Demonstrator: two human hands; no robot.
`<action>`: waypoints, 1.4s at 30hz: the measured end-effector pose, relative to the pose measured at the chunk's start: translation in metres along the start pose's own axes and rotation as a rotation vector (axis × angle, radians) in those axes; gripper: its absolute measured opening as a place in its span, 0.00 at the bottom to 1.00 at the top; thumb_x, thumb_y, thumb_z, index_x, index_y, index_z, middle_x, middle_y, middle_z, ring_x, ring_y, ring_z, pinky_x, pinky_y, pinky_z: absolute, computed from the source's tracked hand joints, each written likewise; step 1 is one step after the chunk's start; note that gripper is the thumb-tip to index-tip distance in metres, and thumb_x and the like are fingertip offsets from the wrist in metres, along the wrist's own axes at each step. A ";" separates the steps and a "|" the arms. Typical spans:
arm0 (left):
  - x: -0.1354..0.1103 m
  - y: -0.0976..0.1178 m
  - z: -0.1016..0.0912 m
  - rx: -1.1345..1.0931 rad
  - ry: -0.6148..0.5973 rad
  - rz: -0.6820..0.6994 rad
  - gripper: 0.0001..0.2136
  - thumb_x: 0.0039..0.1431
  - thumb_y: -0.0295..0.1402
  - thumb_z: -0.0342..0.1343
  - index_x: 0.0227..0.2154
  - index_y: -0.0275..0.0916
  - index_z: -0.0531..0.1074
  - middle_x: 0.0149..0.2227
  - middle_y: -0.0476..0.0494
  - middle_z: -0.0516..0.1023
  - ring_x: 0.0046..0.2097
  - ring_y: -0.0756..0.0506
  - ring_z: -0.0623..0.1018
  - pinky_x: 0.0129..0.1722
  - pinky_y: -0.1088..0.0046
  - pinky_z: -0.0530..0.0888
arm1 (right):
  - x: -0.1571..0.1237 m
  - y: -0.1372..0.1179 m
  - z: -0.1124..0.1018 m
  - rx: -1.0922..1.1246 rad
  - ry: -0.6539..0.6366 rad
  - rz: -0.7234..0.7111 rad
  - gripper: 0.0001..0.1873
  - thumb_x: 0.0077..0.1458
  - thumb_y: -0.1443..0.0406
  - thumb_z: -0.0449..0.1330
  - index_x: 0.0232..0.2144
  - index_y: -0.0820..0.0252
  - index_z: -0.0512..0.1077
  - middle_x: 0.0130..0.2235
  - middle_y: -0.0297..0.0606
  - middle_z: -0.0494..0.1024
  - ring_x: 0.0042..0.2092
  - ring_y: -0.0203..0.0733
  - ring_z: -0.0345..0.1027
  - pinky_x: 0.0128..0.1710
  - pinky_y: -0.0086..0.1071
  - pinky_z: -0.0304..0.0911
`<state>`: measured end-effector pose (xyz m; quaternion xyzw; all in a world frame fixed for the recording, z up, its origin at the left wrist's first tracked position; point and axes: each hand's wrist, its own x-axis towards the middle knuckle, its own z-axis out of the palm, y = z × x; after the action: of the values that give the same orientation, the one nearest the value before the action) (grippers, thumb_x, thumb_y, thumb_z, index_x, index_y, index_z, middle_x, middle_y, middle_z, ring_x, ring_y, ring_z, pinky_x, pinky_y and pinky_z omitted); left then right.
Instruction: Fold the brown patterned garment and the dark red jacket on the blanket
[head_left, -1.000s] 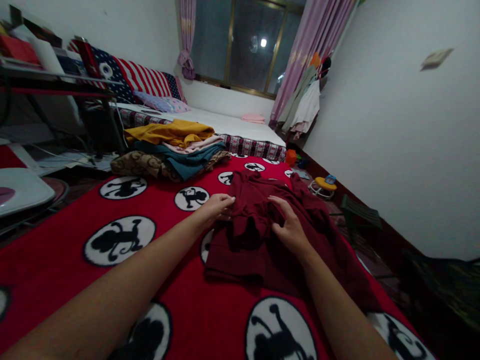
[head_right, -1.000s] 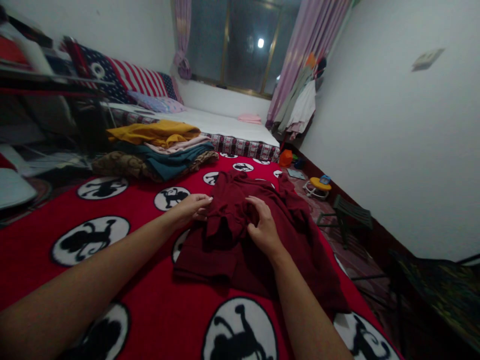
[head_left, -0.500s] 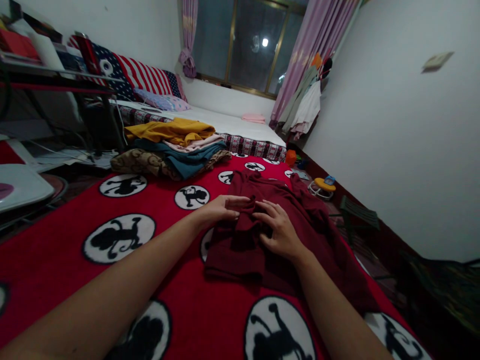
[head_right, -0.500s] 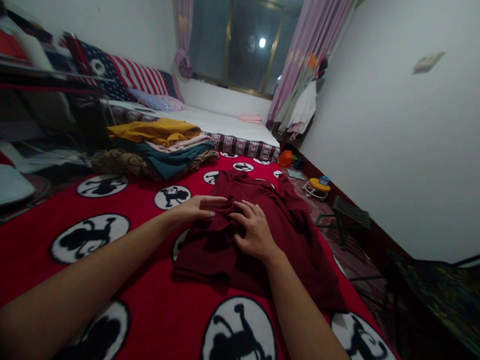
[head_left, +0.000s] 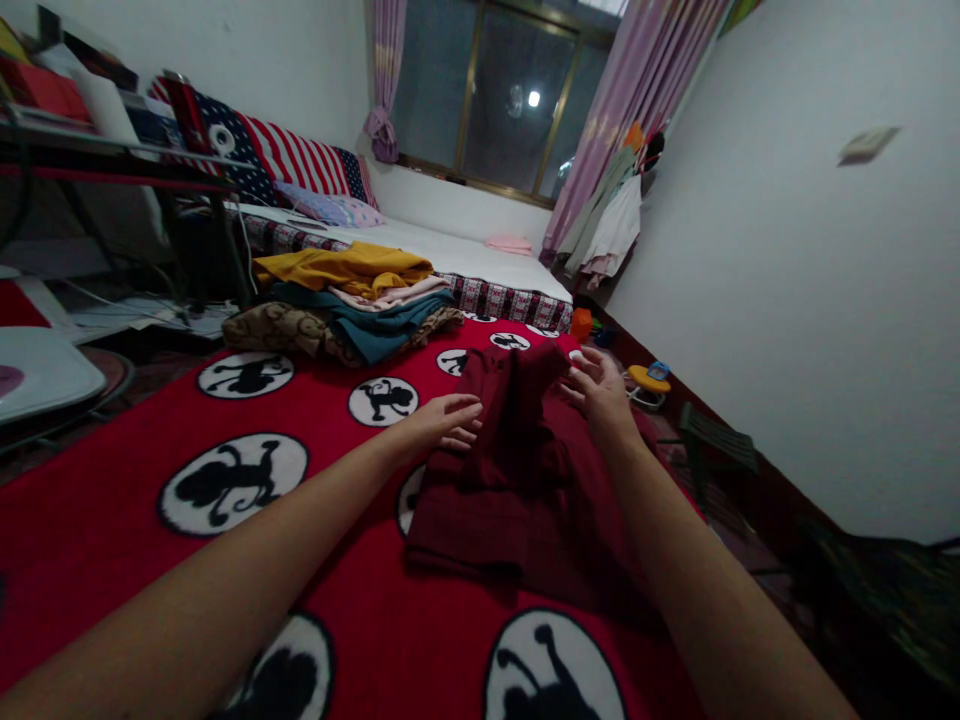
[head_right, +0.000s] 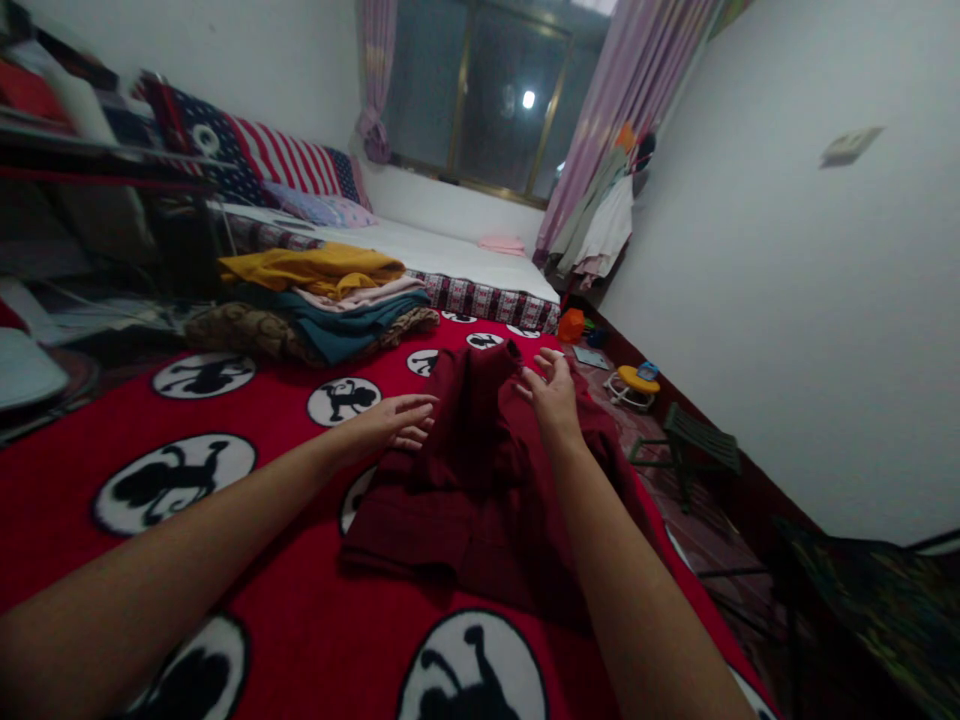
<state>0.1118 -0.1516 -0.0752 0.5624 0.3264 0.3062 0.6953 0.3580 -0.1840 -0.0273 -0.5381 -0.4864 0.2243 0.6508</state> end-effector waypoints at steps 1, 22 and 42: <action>0.000 -0.001 0.001 0.026 0.007 -0.001 0.38 0.48 0.46 0.66 0.59 0.34 0.61 0.40 0.37 0.76 0.35 0.47 0.78 0.35 0.71 0.76 | 0.005 0.009 -0.002 0.029 0.063 0.034 0.27 0.41 0.59 0.62 0.47 0.54 0.65 0.50 0.42 0.72 0.46 0.44 0.71 0.41 0.39 0.71; 0.011 -0.010 0.002 0.084 0.154 0.414 0.25 0.46 0.26 0.56 0.51 0.36 0.72 0.48 0.39 0.78 0.48 0.43 0.77 0.48 0.67 0.73 | -0.061 0.016 -0.038 -0.347 -0.063 -0.014 0.16 0.44 0.52 0.65 0.24 0.58 0.69 0.28 0.35 0.74 0.31 0.39 0.67 0.32 0.32 0.62; 0.008 0.004 -0.003 1.058 0.296 0.436 0.11 0.55 0.33 0.57 0.40 0.39 0.78 0.39 0.42 0.80 0.39 0.45 0.78 0.42 0.72 0.71 | -0.064 0.039 0.006 -1.063 -0.172 0.062 0.11 0.57 0.56 0.57 0.33 0.53 0.75 0.34 0.37 0.80 0.36 0.43 0.73 0.31 0.30 0.54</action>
<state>0.1141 -0.1423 -0.0724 0.8380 0.4054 0.3128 0.1884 0.3343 -0.2211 -0.0884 -0.7871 -0.5683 0.0093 0.2397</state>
